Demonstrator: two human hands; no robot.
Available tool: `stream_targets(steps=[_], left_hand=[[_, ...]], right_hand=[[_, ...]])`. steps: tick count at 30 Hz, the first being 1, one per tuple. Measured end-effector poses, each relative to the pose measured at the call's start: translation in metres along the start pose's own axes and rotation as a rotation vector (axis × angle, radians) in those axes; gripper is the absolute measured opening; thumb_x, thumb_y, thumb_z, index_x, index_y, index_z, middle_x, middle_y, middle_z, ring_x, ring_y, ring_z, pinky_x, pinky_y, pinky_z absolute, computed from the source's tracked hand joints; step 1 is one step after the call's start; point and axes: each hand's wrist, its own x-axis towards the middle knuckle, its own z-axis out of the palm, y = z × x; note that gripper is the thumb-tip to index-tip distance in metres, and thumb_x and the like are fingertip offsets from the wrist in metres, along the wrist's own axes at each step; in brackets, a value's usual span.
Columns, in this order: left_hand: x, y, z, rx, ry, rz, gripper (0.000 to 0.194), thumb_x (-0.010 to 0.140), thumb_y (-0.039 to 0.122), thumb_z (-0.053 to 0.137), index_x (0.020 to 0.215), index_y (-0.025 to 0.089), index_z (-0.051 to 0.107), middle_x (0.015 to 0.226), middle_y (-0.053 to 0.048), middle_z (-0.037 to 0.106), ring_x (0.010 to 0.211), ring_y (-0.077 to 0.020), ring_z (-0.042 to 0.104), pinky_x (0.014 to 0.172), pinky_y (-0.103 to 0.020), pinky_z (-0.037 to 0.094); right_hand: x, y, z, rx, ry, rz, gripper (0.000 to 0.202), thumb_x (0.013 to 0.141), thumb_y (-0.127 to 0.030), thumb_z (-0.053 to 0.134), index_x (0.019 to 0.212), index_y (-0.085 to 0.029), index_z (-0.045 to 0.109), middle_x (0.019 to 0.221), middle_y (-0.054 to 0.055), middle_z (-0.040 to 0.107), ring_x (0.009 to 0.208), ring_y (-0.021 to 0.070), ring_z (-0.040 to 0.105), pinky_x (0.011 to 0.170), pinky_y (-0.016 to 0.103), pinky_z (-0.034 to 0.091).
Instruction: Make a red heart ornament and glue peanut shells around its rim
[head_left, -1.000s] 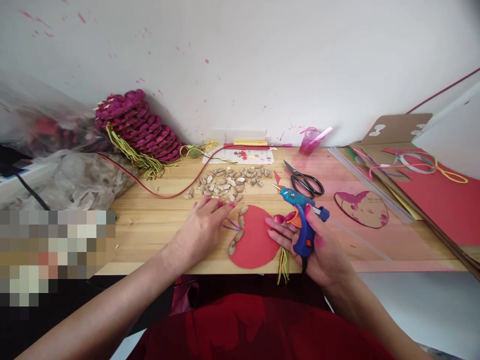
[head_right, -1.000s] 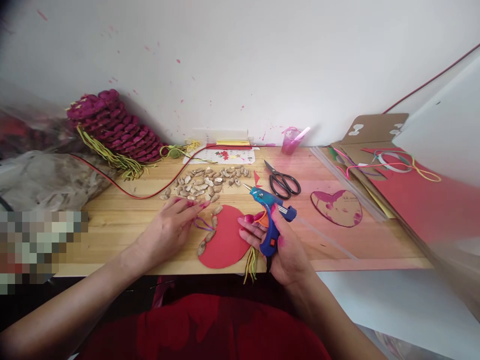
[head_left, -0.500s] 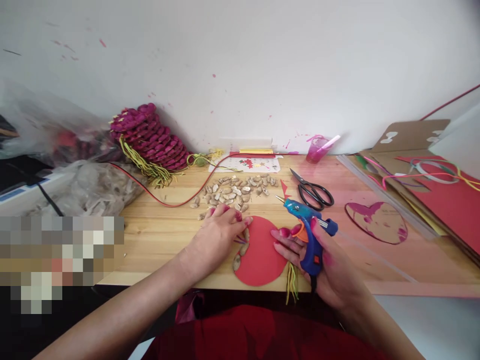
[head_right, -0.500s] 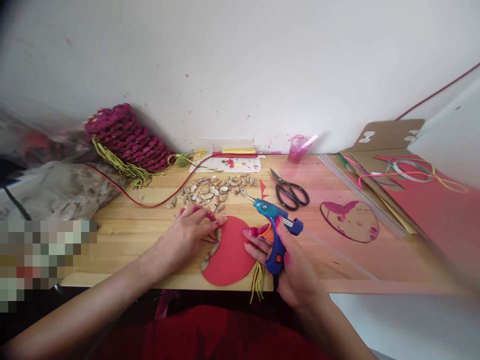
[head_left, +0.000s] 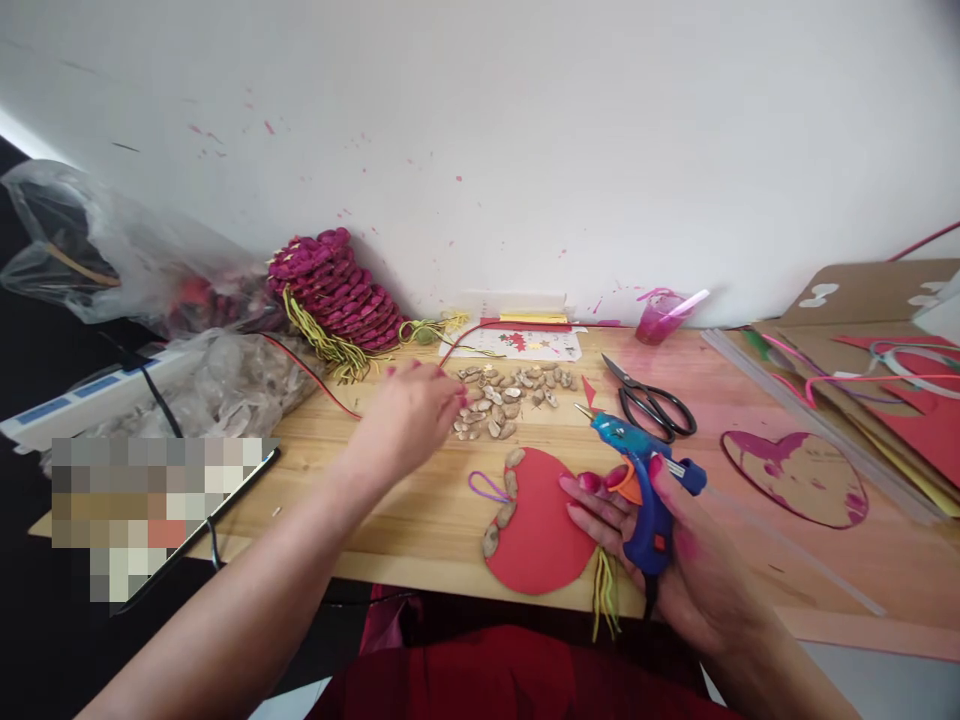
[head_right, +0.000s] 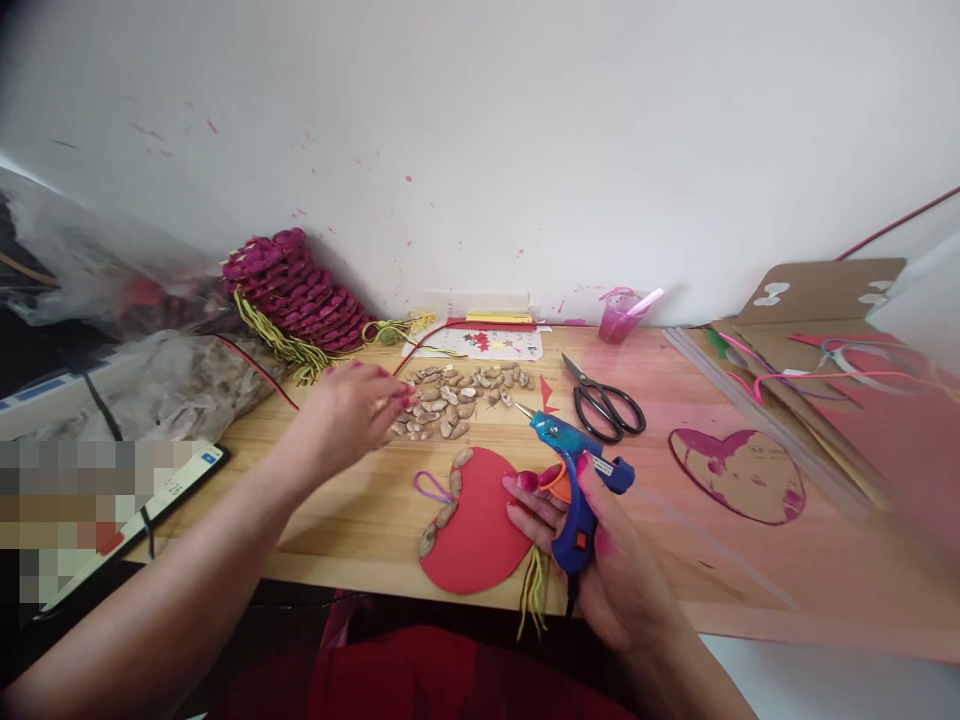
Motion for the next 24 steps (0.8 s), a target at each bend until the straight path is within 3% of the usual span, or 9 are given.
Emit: stream_targets(steps=[2,5,9,12,15,17,20,24], left_hand=[[0.016,-0.01,-0.014,0.103,-0.058,-0.1,0.036,0.095,0.035,0.05,0.078,0.016,0.075,0.08,-0.012,0.07,0.083,-0.0285,0.062,0.079,-0.042,0.046],[0.036,-0.019,-0.019,0.103,-0.09,-0.129,0.026,0.09,0.023,0.051,0.084,0.018,0.076,0.089,-0.011,0.074,0.089,-0.0286,0.065,0.08,-0.038,0.047],[0.046,-0.026,0.0,0.034,-0.149,-0.158,0.029,0.082,0.013,0.051,0.093,0.022,0.077,0.094,-0.006,0.077,0.092,-0.0261,0.067,0.081,-0.034,0.046],[0.045,-0.033,0.013,0.054,-0.181,-0.202,0.025,0.085,0.022,0.052,0.085,0.021,0.077,0.084,-0.008,0.075,0.085,-0.0261,0.068,0.074,-0.033,0.046],[0.042,-0.043,0.016,0.074,-0.132,-0.276,0.033,0.09,0.036,0.049,0.079,0.02,0.075,0.078,-0.01,0.073,0.078,-0.027,0.067,0.068,-0.034,0.045],[0.041,-0.049,0.017,0.048,-0.073,-0.289,0.027,0.089,0.031,0.05,0.085,0.02,0.074,0.083,-0.009,0.074,0.08,-0.0258,0.067,0.069,-0.033,0.045],[0.041,-0.053,0.022,-0.056,-0.038,-0.247,0.025,0.082,0.018,0.055,0.1,0.02,0.073,0.092,-0.005,0.075,0.089,-0.0236,0.066,0.076,-0.031,0.046],[0.042,-0.048,0.034,-0.163,-0.134,-0.161,0.024,0.078,0.021,0.065,0.1,0.02,0.072,0.092,-0.005,0.075,0.094,-0.0243,0.065,0.083,-0.032,0.049]], right_hand=[[0.002,-0.001,0.002,0.019,0.011,-0.003,0.027,0.091,-0.038,0.063,0.094,-0.013,0.07,0.104,0.022,0.077,0.108,0.0346,0.072,0.09,0.044,0.061],[0.004,-0.003,0.001,0.044,-0.025,-0.005,0.028,0.085,-0.041,0.069,0.09,-0.014,0.072,0.1,0.02,0.078,0.107,0.0352,0.072,0.091,0.045,0.06],[0.004,-0.002,-0.005,0.02,-0.066,-0.012,0.035,0.075,-0.047,0.079,0.084,-0.014,0.073,0.095,0.019,0.079,0.1,0.0338,0.075,0.088,0.042,0.061],[0.003,-0.002,-0.01,0.016,-0.069,-0.021,0.036,0.067,-0.045,0.086,0.083,-0.015,0.074,0.088,0.016,0.079,0.091,0.0315,0.077,0.084,0.04,0.062],[0.003,-0.002,-0.013,0.013,-0.069,-0.029,0.035,0.063,-0.044,0.089,0.081,-0.017,0.075,0.08,0.012,0.077,0.087,0.0311,0.077,0.081,0.041,0.063],[0.003,-0.001,-0.014,0.002,-0.063,-0.032,0.033,0.064,-0.044,0.088,0.079,-0.017,0.075,0.079,0.011,0.076,0.084,0.0308,0.077,0.079,0.041,0.064],[0.004,0.001,-0.016,0.006,-0.058,-0.043,0.03,0.071,-0.045,0.083,0.081,-0.017,0.075,0.08,0.012,0.075,0.077,0.0282,0.076,0.074,0.037,0.064],[0.004,0.002,-0.016,0.03,-0.034,-0.009,0.03,0.067,-0.043,0.085,0.083,-0.02,0.075,0.078,0.009,0.073,0.073,0.0249,0.075,0.065,0.031,0.064]])
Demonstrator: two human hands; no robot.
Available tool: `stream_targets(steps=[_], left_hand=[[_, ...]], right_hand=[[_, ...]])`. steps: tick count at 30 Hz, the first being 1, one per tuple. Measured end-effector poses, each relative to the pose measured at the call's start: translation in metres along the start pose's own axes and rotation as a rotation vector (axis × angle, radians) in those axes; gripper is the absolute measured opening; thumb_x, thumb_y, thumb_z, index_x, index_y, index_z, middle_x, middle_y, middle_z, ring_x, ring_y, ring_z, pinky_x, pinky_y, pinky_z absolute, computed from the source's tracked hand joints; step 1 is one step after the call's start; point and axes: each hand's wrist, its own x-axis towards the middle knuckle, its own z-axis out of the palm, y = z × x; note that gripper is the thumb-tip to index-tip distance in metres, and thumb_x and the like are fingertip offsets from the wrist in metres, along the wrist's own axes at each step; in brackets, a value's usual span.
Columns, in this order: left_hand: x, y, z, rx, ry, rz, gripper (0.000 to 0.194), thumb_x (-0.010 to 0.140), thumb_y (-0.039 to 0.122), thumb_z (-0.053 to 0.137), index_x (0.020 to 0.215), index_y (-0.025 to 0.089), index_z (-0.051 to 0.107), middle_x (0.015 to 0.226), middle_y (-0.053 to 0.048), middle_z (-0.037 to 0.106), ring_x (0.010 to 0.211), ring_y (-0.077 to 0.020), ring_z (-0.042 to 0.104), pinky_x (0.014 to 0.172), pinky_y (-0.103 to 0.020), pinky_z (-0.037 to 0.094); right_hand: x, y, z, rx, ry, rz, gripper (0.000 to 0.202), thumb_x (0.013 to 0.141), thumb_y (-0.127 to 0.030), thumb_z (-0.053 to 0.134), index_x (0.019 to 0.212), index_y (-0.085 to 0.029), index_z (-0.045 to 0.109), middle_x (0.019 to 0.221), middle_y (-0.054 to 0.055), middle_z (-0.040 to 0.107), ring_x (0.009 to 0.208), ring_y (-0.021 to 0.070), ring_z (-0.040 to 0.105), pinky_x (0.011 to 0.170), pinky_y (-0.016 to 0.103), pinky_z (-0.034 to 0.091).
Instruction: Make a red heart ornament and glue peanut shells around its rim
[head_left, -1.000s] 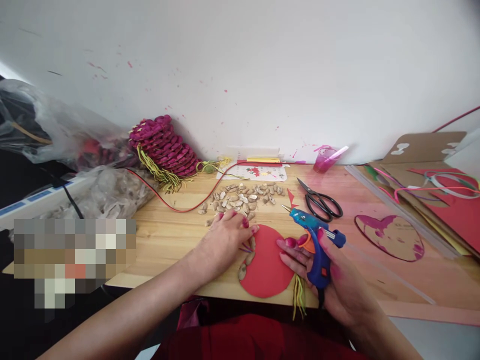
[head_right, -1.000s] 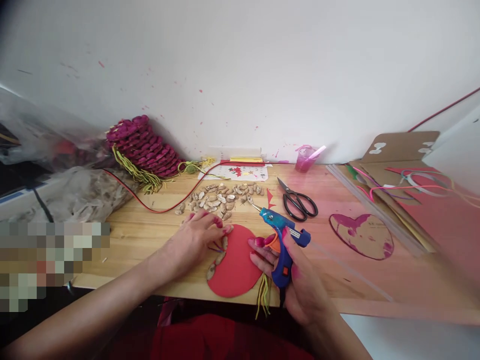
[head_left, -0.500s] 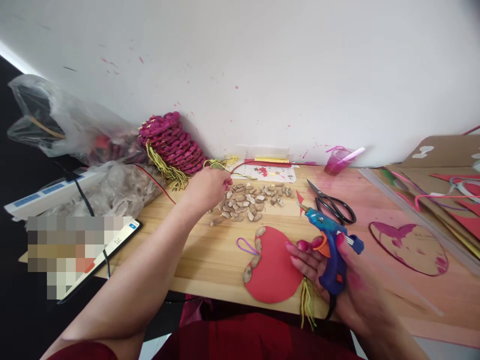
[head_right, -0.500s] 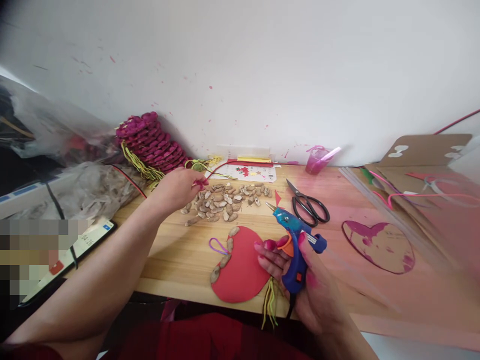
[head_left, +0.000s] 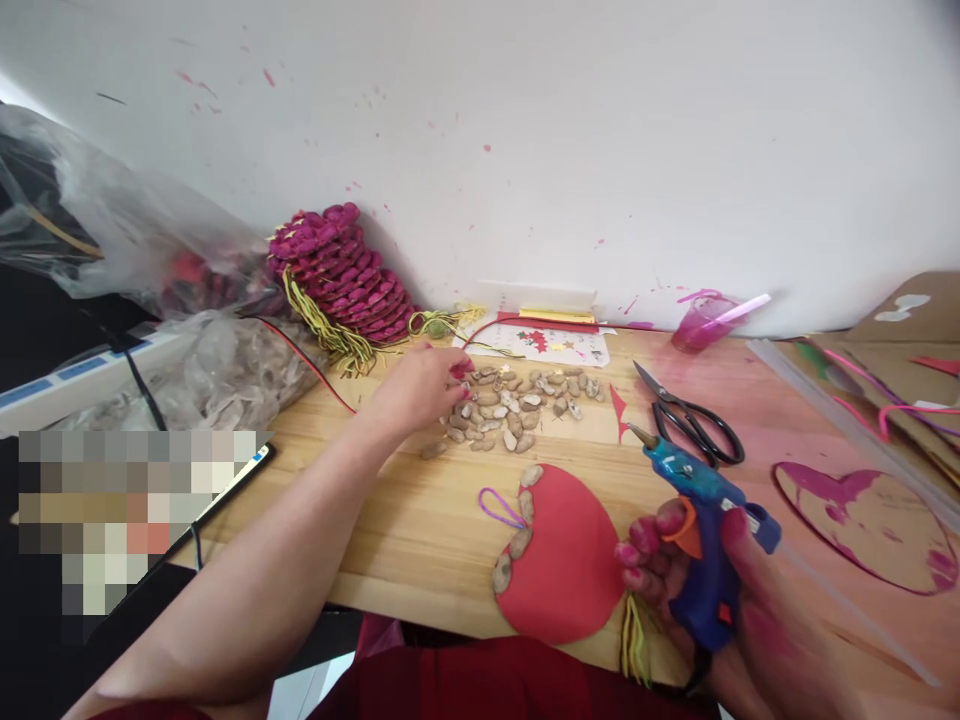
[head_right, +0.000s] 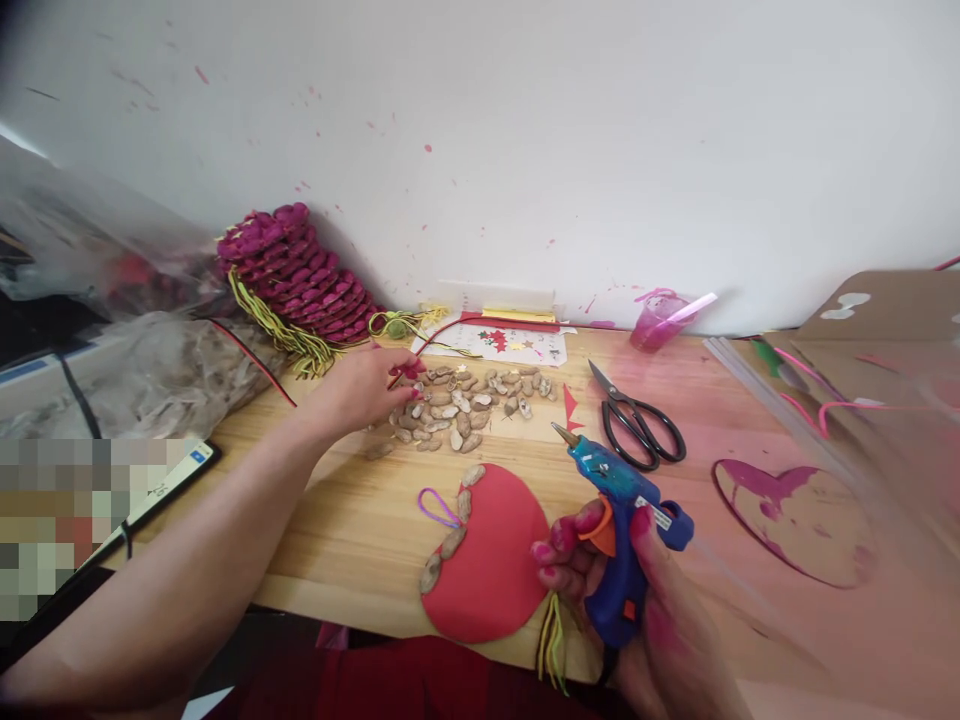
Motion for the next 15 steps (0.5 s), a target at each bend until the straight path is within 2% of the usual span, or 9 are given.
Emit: stream_targets(steps=[5,10,12,15], left_hand=[[0.0011,0.0041,0.0094,0.029,-0.047,0.025,0.03,0.078,0.017,0.06,0.106,0.018,0.071,0.095,-0.005,0.075,0.091,-0.0231,0.067,0.082,-0.032,0.05],[0.0019,0.0027,0.0084,-0.033,-0.011,-0.007,0.036,0.081,0.012,0.049,0.107,0.017,0.073,0.096,-0.007,0.077,0.089,-0.0225,0.07,0.082,-0.032,0.052],[0.002,0.003,0.0069,-0.109,0.004,-0.042,0.035,0.083,0.013,0.048,0.105,0.017,0.075,0.1,-0.006,0.077,0.091,-0.0221,0.07,0.085,-0.032,0.052],[0.0027,0.0036,0.0066,-0.28,-0.048,-0.101,0.032,0.082,0.015,0.051,0.101,0.02,0.077,0.096,-0.002,0.078,0.086,-0.0185,0.069,0.083,-0.029,0.052]], right_hand=[[-0.0027,-0.0021,0.0038,-0.001,0.054,0.03,0.031,0.064,-0.044,0.087,0.079,-0.02,0.074,0.076,0.007,0.07,0.07,0.0225,0.072,0.063,0.028,0.062],[-0.0042,-0.0025,0.0034,0.007,0.051,0.045,0.032,0.063,-0.044,0.088,0.081,-0.02,0.075,0.077,0.008,0.071,0.07,0.0235,0.072,0.065,0.03,0.062],[-0.005,-0.0028,0.0044,0.0,0.037,0.049,0.032,0.062,-0.042,0.088,0.081,-0.02,0.075,0.078,0.008,0.071,0.071,0.0236,0.072,0.065,0.03,0.062],[-0.0052,-0.0033,0.0061,-0.019,0.043,0.031,0.032,0.064,-0.044,0.087,0.08,-0.02,0.074,0.077,0.007,0.069,0.071,0.0228,0.071,0.064,0.029,0.062]])
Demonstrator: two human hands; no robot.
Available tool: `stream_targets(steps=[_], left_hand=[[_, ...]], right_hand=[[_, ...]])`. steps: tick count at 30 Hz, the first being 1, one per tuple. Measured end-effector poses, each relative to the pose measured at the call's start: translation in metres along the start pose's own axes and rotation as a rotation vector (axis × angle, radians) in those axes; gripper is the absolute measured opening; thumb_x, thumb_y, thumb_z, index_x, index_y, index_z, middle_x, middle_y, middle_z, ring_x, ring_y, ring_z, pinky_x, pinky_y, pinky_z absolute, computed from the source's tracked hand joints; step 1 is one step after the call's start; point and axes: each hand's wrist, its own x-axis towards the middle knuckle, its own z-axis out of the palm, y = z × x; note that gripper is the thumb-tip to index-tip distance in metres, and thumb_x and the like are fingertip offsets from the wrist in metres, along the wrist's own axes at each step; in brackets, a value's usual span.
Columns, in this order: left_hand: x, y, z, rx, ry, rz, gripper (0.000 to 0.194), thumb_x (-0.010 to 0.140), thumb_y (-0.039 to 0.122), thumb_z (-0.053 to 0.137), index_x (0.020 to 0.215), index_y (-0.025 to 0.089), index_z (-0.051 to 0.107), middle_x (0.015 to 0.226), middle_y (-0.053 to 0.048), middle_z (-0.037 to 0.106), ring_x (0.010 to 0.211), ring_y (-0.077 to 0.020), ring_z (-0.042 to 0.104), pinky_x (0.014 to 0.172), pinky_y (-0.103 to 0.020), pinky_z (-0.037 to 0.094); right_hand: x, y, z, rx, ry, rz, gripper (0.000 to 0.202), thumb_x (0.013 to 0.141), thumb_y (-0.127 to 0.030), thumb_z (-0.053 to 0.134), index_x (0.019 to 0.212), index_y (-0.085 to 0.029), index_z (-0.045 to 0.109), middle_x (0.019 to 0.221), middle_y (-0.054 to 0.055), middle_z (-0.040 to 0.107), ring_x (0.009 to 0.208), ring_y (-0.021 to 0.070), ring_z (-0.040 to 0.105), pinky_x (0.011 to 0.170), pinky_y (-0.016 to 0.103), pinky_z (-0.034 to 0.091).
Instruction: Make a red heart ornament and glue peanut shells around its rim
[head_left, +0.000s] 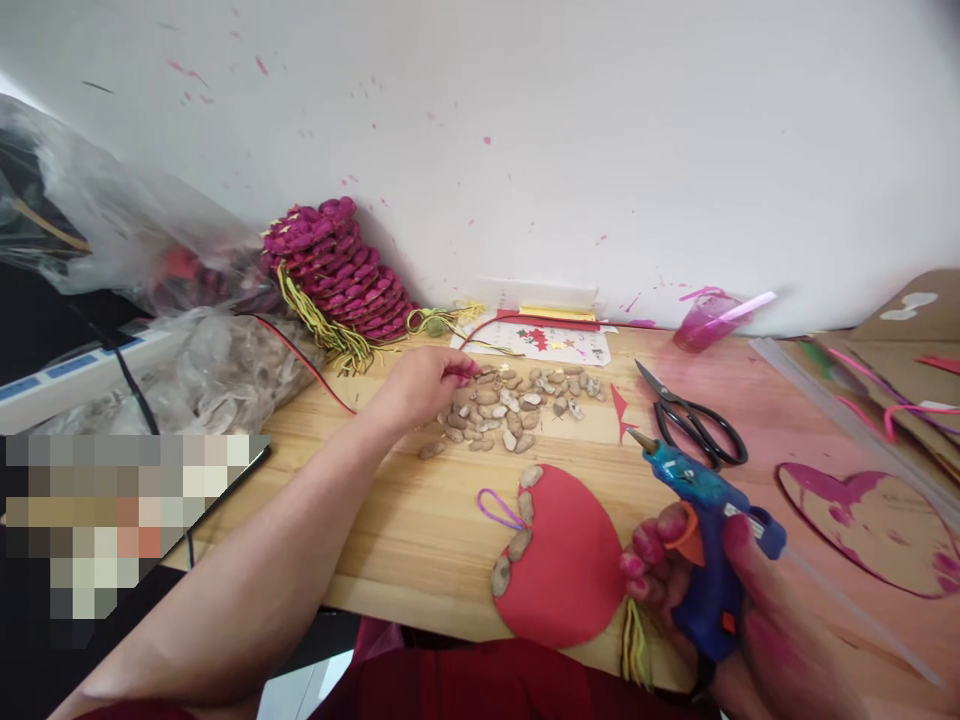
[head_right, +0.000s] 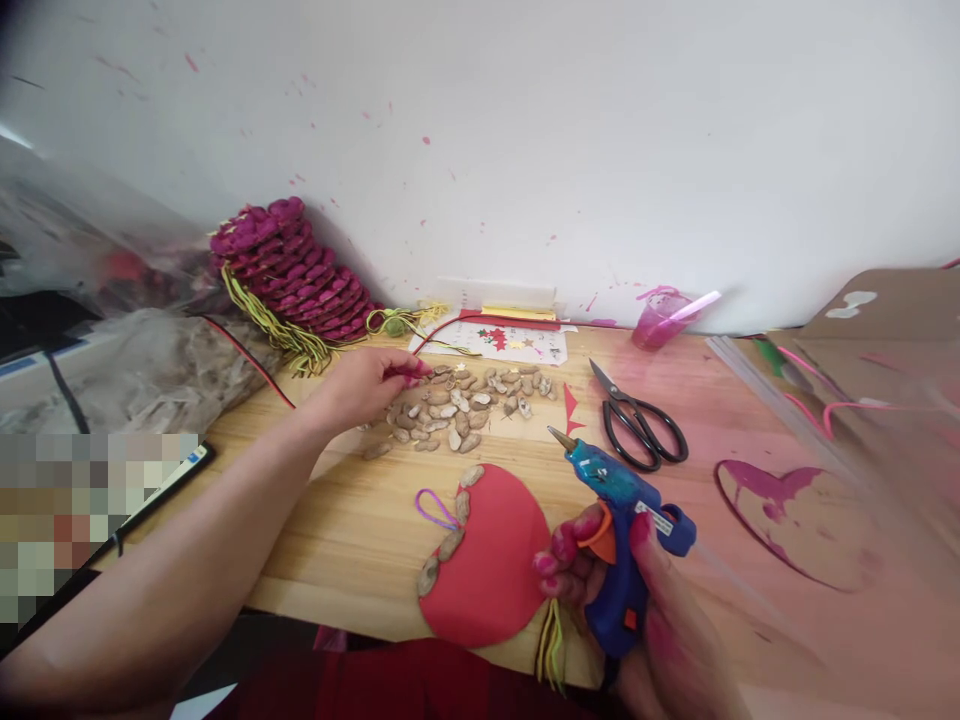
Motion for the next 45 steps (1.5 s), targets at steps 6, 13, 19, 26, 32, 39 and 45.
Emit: stream_targets(steps=[6,13,19,26,32,39,45], left_hand=[[0.004,-0.003,0.006,-0.143,-0.104,-0.054,0.026,0.079,0.016,0.056,0.093,0.018,0.079,0.082,0.0,0.077,0.076,-0.0157,0.067,0.074,-0.025,0.051],[0.006,-0.009,0.004,-0.044,-0.031,-0.066,0.023,0.077,0.019,0.062,0.092,0.02,0.079,0.082,-0.001,0.077,0.074,-0.0168,0.066,0.069,-0.026,0.046],[0.001,-0.004,-0.012,0.184,0.243,0.003,0.027,0.087,0.036,0.054,0.082,0.018,0.073,0.079,-0.004,0.073,0.069,-0.0167,0.059,0.065,-0.027,0.039],[-0.004,0.003,-0.021,0.29,0.137,-0.001,0.037,0.091,0.04,0.047,0.069,0.018,0.068,0.066,-0.003,0.067,0.061,-0.0166,0.055,0.058,-0.028,0.033],[-0.002,0.001,-0.012,0.327,-0.012,0.0,0.024,0.081,0.026,0.057,0.096,0.024,0.077,0.088,-0.004,0.076,0.084,-0.0239,0.066,0.077,-0.034,0.043],[-0.001,0.001,-0.006,0.377,-0.037,-0.009,0.022,0.079,0.023,0.06,0.093,0.025,0.078,0.091,-0.005,0.077,0.089,-0.0266,0.066,0.083,-0.037,0.045],[-0.002,0.001,-0.017,0.363,0.079,0.008,0.028,0.088,0.027,0.05,0.086,0.021,0.077,0.087,-0.007,0.075,0.081,-0.0239,0.064,0.069,-0.033,0.038]], right_hand=[[0.005,0.001,-0.005,0.006,0.008,0.023,0.035,0.062,-0.047,0.087,0.081,-0.021,0.073,0.076,0.005,0.068,0.069,0.0248,0.071,0.064,0.034,0.062],[0.004,0.002,-0.006,-0.026,0.046,-0.005,0.037,0.059,-0.049,0.087,0.079,-0.021,0.073,0.075,0.006,0.067,0.064,0.023,0.068,0.058,0.033,0.061],[0.007,0.0,-0.011,-0.053,0.039,0.033,0.038,0.058,-0.051,0.088,0.076,-0.021,0.073,0.074,0.006,0.066,0.066,0.0234,0.069,0.059,0.031,0.062],[0.006,0.001,-0.011,-0.055,0.023,-0.004,0.038,0.061,-0.051,0.087,0.079,-0.021,0.074,0.075,0.006,0.066,0.065,0.0229,0.068,0.06,0.033,0.063],[0.007,0.0,-0.012,-0.046,-0.05,0.024,0.035,0.064,-0.048,0.087,0.081,-0.02,0.074,0.078,0.006,0.07,0.072,0.0224,0.071,0.065,0.03,0.062],[0.005,-0.001,-0.013,-0.051,-0.11,-0.019,0.034,0.074,-0.05,0.08,0.086,-0.019,0.073,0.08,0.006,0.067,0.072,0.0217,0.069,0.067,0.032,0.061],[0.007,0.001,-0.019,-0.056,-0.125,0.003,0.03,0.079,-0.049,0.075,0.087,-0.02,0.072,0.083,0.006,0.067,0.075,0.0218,0.069,0.069,0.032,0.061]])
